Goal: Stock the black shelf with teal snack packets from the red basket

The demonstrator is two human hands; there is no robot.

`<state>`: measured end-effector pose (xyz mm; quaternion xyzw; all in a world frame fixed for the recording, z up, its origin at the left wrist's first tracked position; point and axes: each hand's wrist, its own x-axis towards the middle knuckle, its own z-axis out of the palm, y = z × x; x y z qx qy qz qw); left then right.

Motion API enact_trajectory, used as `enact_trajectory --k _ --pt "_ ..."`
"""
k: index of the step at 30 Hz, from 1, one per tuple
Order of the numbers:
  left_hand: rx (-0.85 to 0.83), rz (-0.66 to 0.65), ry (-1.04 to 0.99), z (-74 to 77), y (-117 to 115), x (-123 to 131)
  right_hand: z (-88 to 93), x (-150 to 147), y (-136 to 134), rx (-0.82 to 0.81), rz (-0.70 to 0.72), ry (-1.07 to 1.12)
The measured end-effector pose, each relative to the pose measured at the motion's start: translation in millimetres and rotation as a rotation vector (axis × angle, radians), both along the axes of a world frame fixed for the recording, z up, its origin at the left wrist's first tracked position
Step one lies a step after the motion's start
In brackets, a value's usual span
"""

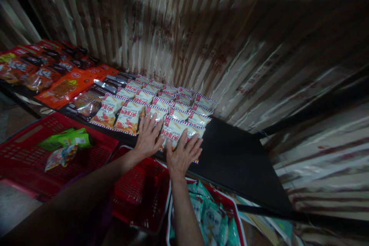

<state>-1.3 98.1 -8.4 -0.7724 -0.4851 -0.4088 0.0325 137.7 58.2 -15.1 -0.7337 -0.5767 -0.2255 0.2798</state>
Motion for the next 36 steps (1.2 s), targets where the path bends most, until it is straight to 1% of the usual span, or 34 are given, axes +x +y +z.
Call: enact_trajectory --k 4,7,10,14,17,20,24,29,32,36 --pt "0.015 -0.002 -0.014 -0.7 -2 -5 7.1 -9 -5 0.041 0.047 -0.011" --pt "0.012 0.019 -0.033 0.2 -2 -14 14.6 -27 -10 0.092 0.131 -0.019" --pt "0.007 0.080 -0.062 3.0 -1 -30 17.2 -55 -17 0.084 0.296 0.027" --pt "0.011 0.189 -0.130 6.6 4 -59 10.8 -95 -19 0.042 0.569 0.131" --pt "0.004 0.229 -0.178 6.3 6 -80 4.3 -120 -13 -0.005 0.668 0.193" --pt "-0.022 0.222 -0.197 3.7 6 -95 0.4 -136 0 -0.051 0.691 0.247" --pt "-0.071 0.214 -0.199 -1.5 6 -105 -1.0 -146 21 -0.114 0.675 0.315" --pt "-0.185 0.164 -0.256 -5.6 10 -107 0.1 -150 38 -0.197 0.660 0.423" --pt "-0.243 0.110 -0.308 -5.4 12 -108 0.9 -152 44 -0.223 0.648 0.541" --pt "-0.287 0.069 -0.349 -6.6 15 -108 1.0 -155 49 -0.251 0.646 0.679"
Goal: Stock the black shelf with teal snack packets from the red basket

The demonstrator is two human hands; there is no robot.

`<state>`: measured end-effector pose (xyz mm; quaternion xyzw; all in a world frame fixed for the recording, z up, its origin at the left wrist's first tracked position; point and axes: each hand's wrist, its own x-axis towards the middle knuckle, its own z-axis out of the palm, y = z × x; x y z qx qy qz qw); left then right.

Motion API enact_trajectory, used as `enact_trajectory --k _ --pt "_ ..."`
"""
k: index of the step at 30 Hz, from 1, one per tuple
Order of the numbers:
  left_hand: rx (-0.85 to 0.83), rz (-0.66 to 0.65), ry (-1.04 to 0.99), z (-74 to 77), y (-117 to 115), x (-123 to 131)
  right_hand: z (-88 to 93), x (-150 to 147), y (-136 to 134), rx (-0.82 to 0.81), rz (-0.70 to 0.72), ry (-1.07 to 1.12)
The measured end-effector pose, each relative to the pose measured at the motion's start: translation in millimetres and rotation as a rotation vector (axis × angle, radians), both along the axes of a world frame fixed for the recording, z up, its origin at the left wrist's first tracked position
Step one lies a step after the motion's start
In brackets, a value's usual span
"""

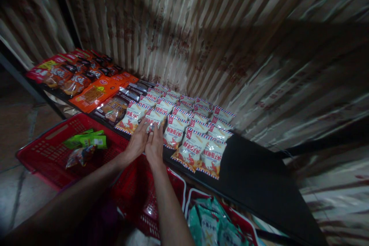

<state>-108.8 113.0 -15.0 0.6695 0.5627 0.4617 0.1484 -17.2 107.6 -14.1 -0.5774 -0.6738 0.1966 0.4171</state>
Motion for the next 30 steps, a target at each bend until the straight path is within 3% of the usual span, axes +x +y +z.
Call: enact_trajectory --k 7,20,30 --pt "0.037 -0.019 -0.047 -2.5 0 3 -4.5 0 2 0.037 -0.025 0.078" --pt "-0.007 -0.135 -0.067 -10.4 11 1 -5.0 -2 1 0.142 -0.032 -0.020" --pt "0.100 0.078 0.198 14.8 -22 0 -0.4 -6 -41 0.145 -0.047 0.045"
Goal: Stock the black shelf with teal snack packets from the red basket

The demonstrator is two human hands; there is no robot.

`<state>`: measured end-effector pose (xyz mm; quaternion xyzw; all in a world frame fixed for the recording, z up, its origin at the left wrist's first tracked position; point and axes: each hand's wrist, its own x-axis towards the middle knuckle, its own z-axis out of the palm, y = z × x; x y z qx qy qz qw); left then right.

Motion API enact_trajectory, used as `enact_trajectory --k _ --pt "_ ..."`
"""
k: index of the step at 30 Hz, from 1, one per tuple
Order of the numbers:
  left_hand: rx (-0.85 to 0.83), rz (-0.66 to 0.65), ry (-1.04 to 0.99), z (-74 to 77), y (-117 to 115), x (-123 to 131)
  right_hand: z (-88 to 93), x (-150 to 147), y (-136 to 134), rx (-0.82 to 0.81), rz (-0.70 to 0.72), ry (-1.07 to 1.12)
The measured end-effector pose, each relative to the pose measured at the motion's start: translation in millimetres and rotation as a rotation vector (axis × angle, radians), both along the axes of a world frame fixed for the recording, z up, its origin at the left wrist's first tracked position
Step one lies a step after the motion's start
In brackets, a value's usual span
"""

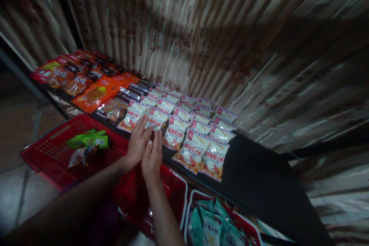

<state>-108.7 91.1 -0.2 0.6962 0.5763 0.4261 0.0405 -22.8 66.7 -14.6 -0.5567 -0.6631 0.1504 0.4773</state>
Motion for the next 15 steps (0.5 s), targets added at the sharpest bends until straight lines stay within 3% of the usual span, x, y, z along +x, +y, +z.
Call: enact_trajectory --k 3,7,15 --pt "0.041 0.168 0.054 6.1 -3 -6 -0.3 -1 -3 0.002 0.010 -0.005" --pt "0.004 0.320 0.076 2.9 7 -17 -6.0 -2 0 0.007 0.017 -0.062" --pt "-0.053 0.313 0.059 -11.6 21 -25 -28.2 0 12 0.136 0.086 -0.355"
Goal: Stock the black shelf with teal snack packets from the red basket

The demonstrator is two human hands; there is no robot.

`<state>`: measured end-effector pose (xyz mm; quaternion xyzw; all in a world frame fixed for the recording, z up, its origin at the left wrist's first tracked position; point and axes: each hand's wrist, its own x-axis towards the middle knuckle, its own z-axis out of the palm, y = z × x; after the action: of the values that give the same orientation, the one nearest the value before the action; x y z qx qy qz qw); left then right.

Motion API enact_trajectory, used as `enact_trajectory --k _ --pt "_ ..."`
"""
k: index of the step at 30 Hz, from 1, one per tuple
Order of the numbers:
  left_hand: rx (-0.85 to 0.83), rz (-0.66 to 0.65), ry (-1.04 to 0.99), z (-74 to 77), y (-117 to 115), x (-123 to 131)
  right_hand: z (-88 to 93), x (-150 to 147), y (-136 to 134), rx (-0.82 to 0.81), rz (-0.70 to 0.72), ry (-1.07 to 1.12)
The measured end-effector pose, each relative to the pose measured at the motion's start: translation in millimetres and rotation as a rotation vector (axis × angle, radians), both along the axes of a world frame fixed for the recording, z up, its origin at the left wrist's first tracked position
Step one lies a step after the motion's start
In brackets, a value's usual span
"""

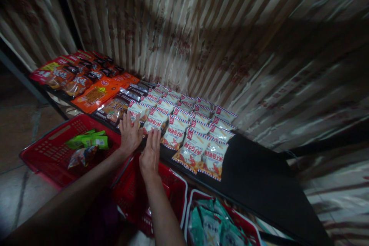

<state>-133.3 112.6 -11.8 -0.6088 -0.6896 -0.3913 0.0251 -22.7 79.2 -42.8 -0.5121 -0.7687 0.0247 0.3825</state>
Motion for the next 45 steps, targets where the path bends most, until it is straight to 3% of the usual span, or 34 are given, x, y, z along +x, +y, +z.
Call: enact_trajectory --k 18,45 --pt "0.083 -0.152 -0.019 -6.4 11 -3 -9.1 -15 14 0.054 -0.106 -0.086" --pt "0.069 -0.105 0.018 -11.4 12 3 -5.2 -18 19 -0.084 -0.168 -0.081"
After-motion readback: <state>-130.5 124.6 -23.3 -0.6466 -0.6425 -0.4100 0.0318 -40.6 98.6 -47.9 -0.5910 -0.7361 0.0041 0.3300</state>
